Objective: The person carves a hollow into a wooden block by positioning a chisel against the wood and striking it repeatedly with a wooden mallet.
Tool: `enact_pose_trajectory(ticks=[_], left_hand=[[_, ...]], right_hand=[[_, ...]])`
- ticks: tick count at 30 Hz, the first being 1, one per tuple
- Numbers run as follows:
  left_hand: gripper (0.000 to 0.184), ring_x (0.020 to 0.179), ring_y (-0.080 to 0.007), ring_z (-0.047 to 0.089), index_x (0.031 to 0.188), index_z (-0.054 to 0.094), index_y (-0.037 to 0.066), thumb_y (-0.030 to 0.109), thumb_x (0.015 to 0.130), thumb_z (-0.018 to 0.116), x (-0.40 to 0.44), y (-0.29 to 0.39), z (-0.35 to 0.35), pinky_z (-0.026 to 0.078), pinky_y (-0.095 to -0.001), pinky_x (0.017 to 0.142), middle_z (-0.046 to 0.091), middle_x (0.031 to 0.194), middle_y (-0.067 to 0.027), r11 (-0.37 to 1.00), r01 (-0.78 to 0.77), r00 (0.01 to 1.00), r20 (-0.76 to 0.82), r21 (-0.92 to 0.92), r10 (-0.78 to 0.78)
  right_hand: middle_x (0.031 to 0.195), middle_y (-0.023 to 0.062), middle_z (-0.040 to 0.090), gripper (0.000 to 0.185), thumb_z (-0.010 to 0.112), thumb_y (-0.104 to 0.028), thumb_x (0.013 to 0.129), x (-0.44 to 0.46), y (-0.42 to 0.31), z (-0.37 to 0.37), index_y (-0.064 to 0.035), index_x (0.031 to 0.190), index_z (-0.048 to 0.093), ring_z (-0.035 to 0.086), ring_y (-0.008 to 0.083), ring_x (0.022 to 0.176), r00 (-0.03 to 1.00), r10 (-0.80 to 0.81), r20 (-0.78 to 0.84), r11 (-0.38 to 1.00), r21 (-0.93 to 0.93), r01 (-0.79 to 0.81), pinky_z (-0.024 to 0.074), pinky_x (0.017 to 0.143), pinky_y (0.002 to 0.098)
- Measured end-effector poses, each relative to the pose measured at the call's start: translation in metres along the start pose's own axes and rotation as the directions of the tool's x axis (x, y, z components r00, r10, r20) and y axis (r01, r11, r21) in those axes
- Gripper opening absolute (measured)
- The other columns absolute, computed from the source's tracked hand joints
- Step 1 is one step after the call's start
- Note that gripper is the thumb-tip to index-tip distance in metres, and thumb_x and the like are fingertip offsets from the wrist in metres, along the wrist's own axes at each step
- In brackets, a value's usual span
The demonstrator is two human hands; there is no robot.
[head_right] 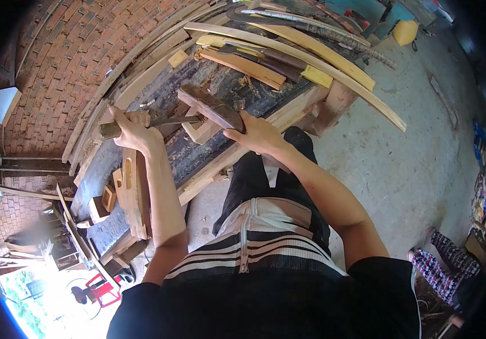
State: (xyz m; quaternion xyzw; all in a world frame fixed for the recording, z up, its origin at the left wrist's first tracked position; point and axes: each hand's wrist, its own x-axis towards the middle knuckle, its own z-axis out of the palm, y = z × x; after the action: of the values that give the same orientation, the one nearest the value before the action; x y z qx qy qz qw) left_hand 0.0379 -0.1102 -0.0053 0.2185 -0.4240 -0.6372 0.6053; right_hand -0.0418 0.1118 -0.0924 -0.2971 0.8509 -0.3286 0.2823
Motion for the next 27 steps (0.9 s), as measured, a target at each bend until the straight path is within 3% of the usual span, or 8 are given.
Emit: enact_pose_trajectory(ticks=[5,8,12,14,15,20,23,27], left_hand=[[0.038,0.039,-0.0054,0.031,0.070,0.043,0.011,0.022,0.101,0.062,-0.003,-0.003,0.003,0.023,-0.0263,0.037,0.038,0.050,0.0034,1.000,-0.010,1.000,0.007,0.007,0.010],[0.029,0.042,-0.0045,0.034,0.077,0.049,0.006,0.017,0.100,0.063,-0.012,-0.006,0.013,0.025,-0.0256,0.038,0.042,0.052,0.0023,0.997,-0.076,0.993,0.090,0.026,0.074],[0.029,0.044,-0.0052,0.038,0.078,0.051,0.003,0.017,0.100,0.063,-0.019,-0.008,0.017,0.029,-0.0251,0.039,0.044,0.054,0.0015,0.991,-0.102,0.990,0.108,0.087,0.093],[0.029,0.044,-0.0054,0.038,0.079,0.052,0.002,0.017,0.100,0.064,-0.023,-0.005,0.025,0.029,-0.0251,0.039,0.046,0.055,0.0008,0.979,-0.146,0.987,0.092,0.143,0.133],[0.028,0.044,-0.0056,0.039,0.080,0.054,0.001,0.018,0.100,0.064,-0.023,-0.004,0.028,0.029,-0.0250,0.039,0.048,0.055,0.0001,0.963,-0.188,0.981,0.082,0.195,0.175],[0.020,0.079,-0.0191,0.066,0.102,0.067,-0.005,0.009,0.088,0.070,-0.015,-0.023,0.006,0.055,-0.0353,0.076,0.071,0.096,-0.0110,0.959,-0.229,0.972,0.089,0.170,0.216],[0.031,0.085,-0.0230,0.068,0.116,0.063,-0.006,0.011,0.090,0.068,-0.009,-0.015,0.000,0.057,-0.0356,0.073,0.069,0.111,-0.0140,0.984,-0.155,0.984,0.102,0.082,0.147],[0.037,0.089,-0.0174,0.065,0.118,0.061,-0.006,0.018,0.092,0.070,-0.009,-0.021,-0.004,0.056,-0.0350,0.080,0.069,0.111,-0.0118,0.987,-0.141,0.986,0.101,0.074,0.133]], right_hand=[[0.077,0.0184,0.070,0.071,0.059,-0.060,0.090,0.002,0.001,0.001,0.0010,0.126,0.053,0.069,0.0307,0.060,1.000,0.003,-0.003,1.000,-0.022,-0.003,0.0558,0.070,0.0437],[0.087,0.0175,0.071,0.074,0.064,-0.062,0.087,0.006,-0.011,-0.018,0.0013,0.126,0.060,0.070,0.0247,0.072,0.994,-0.039,0.103,0.960,0.279,0.008,0.0531,0.069,0.0383],[0.074,0.0086,0.064,0.072,0.065,-0.063,0.086,-0.017,-0.101,-0.073,-0.0002,0.122,0.062,0.065,0.0189,0.065,0.952,-0.283,-0.113,0.871,0.384,0.305,0.0499,0.059,0.0374],[0.075,0.0118,0.067,0.065,0.067,-0.060,0.087,-0.036,-0.150,-0.105,-0.0013,0.114,0.063,0.066,0.0230,0.059,0.833,-0.484,-0.268,0.797,0.258,0.546,0.0520,0.057,0.0386],[0.073,0.0146,0.068,0.061,0.066,-0.059,0.087,-0.019,-0.157,-0.102,-0.0021,0.108,0.063,0.068,0.0267,0.059,0.529,-0.680,-0.507,0.598,0.033,0.801,0.0535,0.058,0.0391],[0.066,0.0164,0.067,0.047,0.070,-0.047,0.086,-0.030,-0.166,-0.100,-0.0019,0.096,0.064,0.068,0.0321,0.054,0.630,-0.764,-0.136,0.600,-0.508,0.618,0.0550,0.053,0.0451],[0.066,0.0168,0.067,0.045,0.070,-0.046,0.086,-0.030,-0.170,-0.111,-0.0027,0.097,0.064,0.070,0.0333,0.058,0.666,-0.741,-0.086,0.601,-0.529,0.600,0.0558,0.056,0.0445],[0.068,0.0167,0.068,0.044,0.069,-0.044,0.087,-0.049,-0.192,-0.116,-0.0025,0.101,0.064,0.071,0.0345,0.066,0.500,-0.819,-0.280,0.572,-0.348,0.743,0.0570,0.063,0.0444]])
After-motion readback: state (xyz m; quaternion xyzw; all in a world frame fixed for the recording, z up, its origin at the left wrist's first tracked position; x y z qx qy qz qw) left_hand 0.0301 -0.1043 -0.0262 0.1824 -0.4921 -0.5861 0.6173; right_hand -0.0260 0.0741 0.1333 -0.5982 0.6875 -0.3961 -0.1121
